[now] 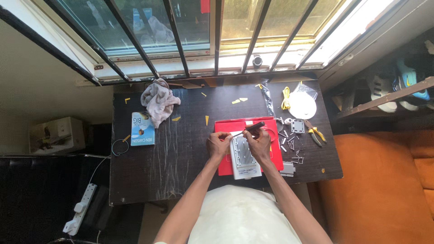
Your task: The person uses a screwdriver to fasten screws into a white electronic device placed on a red box. They repeatedly insert screws, tighten them, and reposition the device to access different screw holes.
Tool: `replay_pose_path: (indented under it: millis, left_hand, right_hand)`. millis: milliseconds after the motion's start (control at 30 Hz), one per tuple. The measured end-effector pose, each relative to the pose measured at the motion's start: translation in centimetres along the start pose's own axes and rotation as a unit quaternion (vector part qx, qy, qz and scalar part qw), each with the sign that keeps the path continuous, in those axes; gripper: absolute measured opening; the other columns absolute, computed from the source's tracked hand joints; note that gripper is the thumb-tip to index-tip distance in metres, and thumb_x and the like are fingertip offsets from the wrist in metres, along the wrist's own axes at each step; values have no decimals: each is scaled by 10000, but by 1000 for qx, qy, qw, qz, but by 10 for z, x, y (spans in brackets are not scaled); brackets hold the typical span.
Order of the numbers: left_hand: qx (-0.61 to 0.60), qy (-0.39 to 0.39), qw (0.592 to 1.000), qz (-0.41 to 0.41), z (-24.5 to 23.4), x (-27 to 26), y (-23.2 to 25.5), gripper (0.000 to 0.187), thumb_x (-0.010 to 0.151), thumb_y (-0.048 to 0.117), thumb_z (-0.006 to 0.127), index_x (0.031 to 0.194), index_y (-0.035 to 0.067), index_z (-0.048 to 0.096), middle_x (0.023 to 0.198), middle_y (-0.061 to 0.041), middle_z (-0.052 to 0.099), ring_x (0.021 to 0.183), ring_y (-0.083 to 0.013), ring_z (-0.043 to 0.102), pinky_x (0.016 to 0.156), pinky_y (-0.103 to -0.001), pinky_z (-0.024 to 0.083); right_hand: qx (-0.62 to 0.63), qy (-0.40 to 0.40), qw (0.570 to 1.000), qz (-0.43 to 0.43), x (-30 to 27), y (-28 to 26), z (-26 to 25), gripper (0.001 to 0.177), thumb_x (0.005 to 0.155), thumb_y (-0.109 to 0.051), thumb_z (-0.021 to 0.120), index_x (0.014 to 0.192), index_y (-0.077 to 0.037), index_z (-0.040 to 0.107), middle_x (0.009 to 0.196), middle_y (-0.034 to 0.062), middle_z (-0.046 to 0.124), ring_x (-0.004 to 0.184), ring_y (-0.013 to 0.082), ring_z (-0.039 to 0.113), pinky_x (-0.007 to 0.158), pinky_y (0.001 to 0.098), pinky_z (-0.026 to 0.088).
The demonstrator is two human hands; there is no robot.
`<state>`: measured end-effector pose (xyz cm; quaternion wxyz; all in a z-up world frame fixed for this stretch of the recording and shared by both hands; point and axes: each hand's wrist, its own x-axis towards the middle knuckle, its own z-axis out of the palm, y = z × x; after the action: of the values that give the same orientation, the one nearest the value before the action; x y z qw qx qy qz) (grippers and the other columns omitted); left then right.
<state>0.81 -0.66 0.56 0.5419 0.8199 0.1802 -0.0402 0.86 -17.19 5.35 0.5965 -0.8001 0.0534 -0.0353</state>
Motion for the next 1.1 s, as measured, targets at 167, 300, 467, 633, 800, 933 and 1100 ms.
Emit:
replay_pose_path:
  millis: [167, 300, 467, 633, 800, 933, 1100]
  left_hand:
    - [1, -8, 1000, -12, -1, -1, 2, 128, 825, 232, 791, 907, 138, 818, 816, -21, 799, 710, -159, 760, 687, -313, 582]
    - [2, -6, 1000, -1, -1, 0, 1, 131, 825, 237, 791, 907, 139, 820, 813, -24, 798, 707, -159, 761, 692, -312, 584]
    - [15, -5, 1000, 3, -2, 2, -1, 143, 820, 258, 784, 905, 150, 823, 815, -19, 799, 705, -171, 760, 691, -331, 580]
    - [5, -8, 1000, 18, -7, 2, 0, 149, 828, 233, 765, 935, 146, 822, 811, -46, 793, 703, -193, 758, 702, -337, 581]
    - [-8, 11, 999, 51, -16, -3, 5, 144, 837, 173, 745, 957, 127, 810, 862, -50, 802, 715, -198, 765, 703, -345, 584]
    - [-33, 2, 991, 130, -22, -5, 15, 234, 764, 102, 715, 984, 130, 790, 901, -34, 803, 772, -184, 783, 715, -326, 599]
    - [18, 7, 979, 201, -14, -7, 30, 150, 766, 179, 827, 870, 85, 773, 826, -74, 776, 741, -220, 772, 640, -355, 581]
  right_hand:
    - [-15, -2, 1000, -15, 1, -1, 0, 253, 898, -131, 735, 1098, 23, 721, 913, 110, 782, 865, 171, 768, 754, 294, 606]
    - [-84, -11, 995, -44, 3, -10, 2, 228, 893, -113, 733, 1087, 7, 732, 953, 121, 787, 895, 179, 773, 684, 317, 605]
    - [-185, -105, 974, -73, 12, -30, 0, 185, 884, -86, 708, 1068, -81, 731, 941, 74, 782, 758, 198, 763, 641, 327, 605]
    - [-219, -138, 950, -174, 13, -52, -2, 181, 828, -56, 731, 1005, -90, 719, 858, 72, 745, 793, 229, 733, 700, 377, 561]
    - [-274, -136, 930, -204, 14, -60, -1, 213, 798, -217, 823, 896, -84, 689, 818, 75, 719, 771, 242, 724, 671, 391, 549]
    - [-293, -114, 923, -220, 16, -54, -1, 289, 819, -328, 826, 846, -88, 668, 811, 60, 718, 717, 231, 731, 597, 376, 539]
    - [-363, -86, 897, -238, 19, -48, 4, 365, 812, -415, 841, 790, -83, 691, 785, 78, 694, 651, 260, 701, 573, 387, 518]
